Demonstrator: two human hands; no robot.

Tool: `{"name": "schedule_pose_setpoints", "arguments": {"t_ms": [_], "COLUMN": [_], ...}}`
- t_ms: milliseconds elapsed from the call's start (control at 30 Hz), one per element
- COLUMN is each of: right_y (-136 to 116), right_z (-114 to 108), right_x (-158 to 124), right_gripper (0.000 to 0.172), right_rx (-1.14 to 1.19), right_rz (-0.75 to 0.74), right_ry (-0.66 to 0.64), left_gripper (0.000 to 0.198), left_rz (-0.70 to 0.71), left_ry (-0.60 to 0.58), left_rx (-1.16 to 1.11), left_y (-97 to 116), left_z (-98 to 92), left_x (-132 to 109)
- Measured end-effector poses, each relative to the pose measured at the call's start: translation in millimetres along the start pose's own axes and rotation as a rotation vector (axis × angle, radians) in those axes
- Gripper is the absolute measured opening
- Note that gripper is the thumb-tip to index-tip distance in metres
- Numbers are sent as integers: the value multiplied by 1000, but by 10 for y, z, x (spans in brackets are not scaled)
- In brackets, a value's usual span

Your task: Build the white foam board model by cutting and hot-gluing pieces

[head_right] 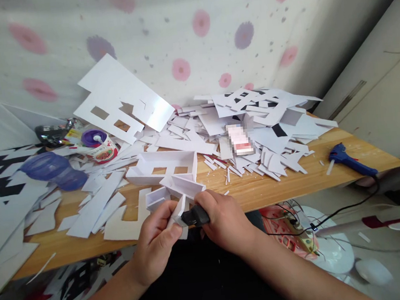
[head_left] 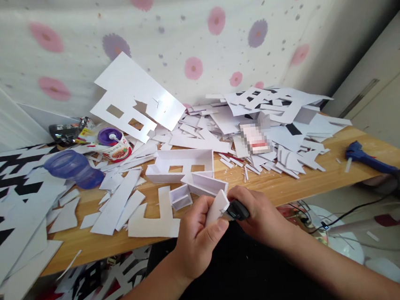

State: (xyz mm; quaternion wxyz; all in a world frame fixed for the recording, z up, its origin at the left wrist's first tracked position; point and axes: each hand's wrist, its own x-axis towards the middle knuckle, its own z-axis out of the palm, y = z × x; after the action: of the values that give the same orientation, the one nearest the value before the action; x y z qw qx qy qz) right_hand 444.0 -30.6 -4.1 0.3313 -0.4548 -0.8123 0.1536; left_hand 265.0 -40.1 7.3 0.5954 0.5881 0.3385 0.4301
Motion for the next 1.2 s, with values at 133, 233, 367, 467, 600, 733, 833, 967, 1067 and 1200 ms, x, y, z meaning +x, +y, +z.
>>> {"name": "schedule_pose_setpoints", "arguments": {"t_ms": [133,233,367,467,600,733,833,967,1067,1200], "right_y": [13,24,37,42,45,59,69,57,35,17], "right_z": [4,10,13,9,2,10,14,-10,-42,-80], "right_x": [-4,-16,-21,-6,14,15,4,0,13,13], "right_gripper": [18,18,17,13,12,12,13,11,9,7], "right_rx": [-9,-17,-19,-31,-35,-1,-17,-54,-56,-75], "right_rz": [-6,-9,-23,-31,-23,7,31,59,75,94], "right_ry": [6,3,-1,-5,-31,-81,-107,-178,-219,-258], "left_gripper": [30,30,31,31,30,35,37,38,38,36], "left_rz": [-4,-8,5,20,-16,-56,-60,-68,-59,-23], "left_ry": [-11,-16,-17,-36,-41,-46,-49,-81,-91,-108], "left_rx": [-15,-23,-31,-63,-135,-238,-342,-435,-466,-496], "left_y": [-32,-44,-70,-135,-236,-273,-276,-291,-312,-343], "left_z": [-3,-9,-14,-22,-26,7,38,54,56,57], "left_x": [1,5,-10,-30,-42,-41,-45,-55,-59,-60]}}
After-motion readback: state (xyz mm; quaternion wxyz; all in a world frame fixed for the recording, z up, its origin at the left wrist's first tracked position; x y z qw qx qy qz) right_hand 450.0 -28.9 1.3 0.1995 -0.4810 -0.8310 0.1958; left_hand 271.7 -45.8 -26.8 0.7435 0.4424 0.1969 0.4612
